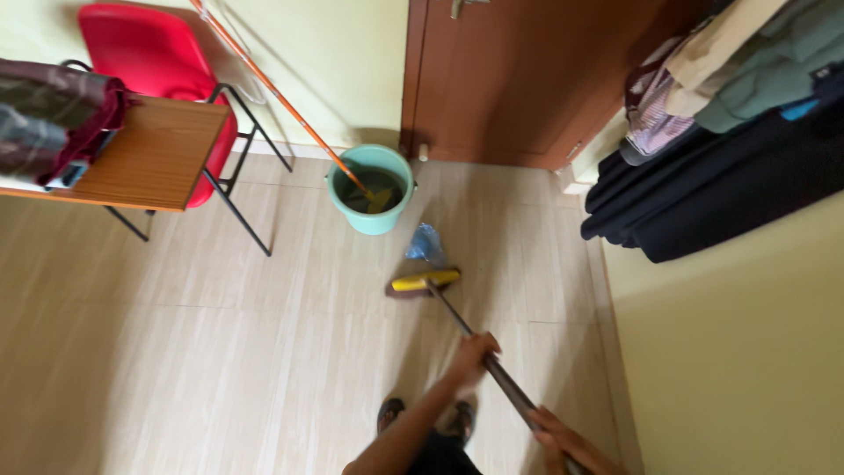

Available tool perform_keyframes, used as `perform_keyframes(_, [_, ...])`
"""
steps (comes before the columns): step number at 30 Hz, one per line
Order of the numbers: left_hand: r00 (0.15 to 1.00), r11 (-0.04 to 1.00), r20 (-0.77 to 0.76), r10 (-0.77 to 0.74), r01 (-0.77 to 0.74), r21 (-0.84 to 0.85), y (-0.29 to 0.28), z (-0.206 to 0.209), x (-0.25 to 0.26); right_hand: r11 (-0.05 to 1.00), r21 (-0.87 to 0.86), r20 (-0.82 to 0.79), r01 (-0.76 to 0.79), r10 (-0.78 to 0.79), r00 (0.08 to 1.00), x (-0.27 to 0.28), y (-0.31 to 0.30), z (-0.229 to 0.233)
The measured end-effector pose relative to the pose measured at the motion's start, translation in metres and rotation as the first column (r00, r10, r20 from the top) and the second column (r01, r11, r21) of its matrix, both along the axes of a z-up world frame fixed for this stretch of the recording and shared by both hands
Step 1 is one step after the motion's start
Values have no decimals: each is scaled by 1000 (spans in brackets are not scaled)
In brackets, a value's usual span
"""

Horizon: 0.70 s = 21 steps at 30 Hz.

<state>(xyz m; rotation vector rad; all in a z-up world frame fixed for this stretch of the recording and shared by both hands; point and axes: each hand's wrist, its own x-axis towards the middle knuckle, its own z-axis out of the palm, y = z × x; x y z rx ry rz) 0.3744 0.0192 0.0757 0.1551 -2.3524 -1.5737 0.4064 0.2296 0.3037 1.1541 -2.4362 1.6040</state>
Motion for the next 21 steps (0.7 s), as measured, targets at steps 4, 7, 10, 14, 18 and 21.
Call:
perform_keyframes(4, [892,994,-439,107,-112,14,-43,-34,-48,948,84,341,308,-318,885,27,-49,7])
perform_keyframes(7, [987,985,53,153,-156,75,-70,-35,-77,969,21,158,247,-247,956,6,-90,2])
perform_keyframes(10, [977,977,-11,211,-210,26,-80,-31,-110,941,-230,184,249,-209,960,-23,-110,-4])
perform_keyframes(14, [974,977,-76,213,-210,43,-51,-23,-145,939,-188,216,289,-248,944,-62,-74,22])
perform_keyframes(18, [990,988,-105,90,-102,-118,23,12,-159,935,-123,276,332,-289,917,-102,-27,51])
perform_keyframes(21, [995,987,-93,-28,13,-162,93,68,-151,925,-53,321,377,-341,883,-120,25,59])
